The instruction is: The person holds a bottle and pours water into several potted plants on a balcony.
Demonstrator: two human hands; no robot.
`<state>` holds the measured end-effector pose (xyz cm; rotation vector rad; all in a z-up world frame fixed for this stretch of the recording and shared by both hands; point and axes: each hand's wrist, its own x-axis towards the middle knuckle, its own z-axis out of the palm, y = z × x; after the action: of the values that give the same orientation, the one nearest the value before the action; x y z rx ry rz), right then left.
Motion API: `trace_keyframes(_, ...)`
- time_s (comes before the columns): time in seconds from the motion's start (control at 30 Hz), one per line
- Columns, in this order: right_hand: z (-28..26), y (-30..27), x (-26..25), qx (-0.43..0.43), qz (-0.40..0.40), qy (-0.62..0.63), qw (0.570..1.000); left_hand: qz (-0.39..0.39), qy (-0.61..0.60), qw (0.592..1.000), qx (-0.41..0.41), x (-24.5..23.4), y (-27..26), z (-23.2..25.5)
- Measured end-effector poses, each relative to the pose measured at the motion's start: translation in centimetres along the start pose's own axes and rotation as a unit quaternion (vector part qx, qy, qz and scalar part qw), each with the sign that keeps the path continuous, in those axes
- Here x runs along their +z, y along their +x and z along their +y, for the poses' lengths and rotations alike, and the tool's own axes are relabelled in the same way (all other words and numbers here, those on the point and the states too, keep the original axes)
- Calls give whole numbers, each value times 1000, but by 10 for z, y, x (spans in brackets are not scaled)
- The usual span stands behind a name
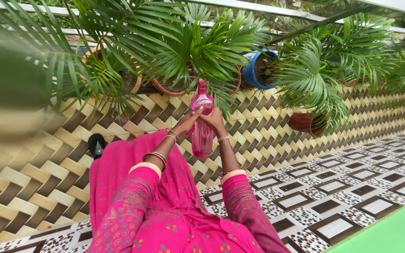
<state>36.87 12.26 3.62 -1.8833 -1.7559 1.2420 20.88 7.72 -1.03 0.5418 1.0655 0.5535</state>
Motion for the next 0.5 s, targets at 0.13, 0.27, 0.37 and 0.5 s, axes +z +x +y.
trace_keyframes(0.13, -8, -15, -5, 6, 17, 28, 999, -2, 34, 999, 40, 9, -20, 18)
trace_keyframes(0.27, -8, -41, -14, -44, 65, 79, 994, 26, 185, 981, 46, 26, -26, 21)
trace_keyframes(0.37, -2, -75, -25, -58, 113, 89, 988, 13, 261, 959, 105, 46, -38, 13)
trace_keyframes(0.5, 5, -137, -42, -55, 185, 127, 973, -58, 343, 929, 127, 84, -76, 27)
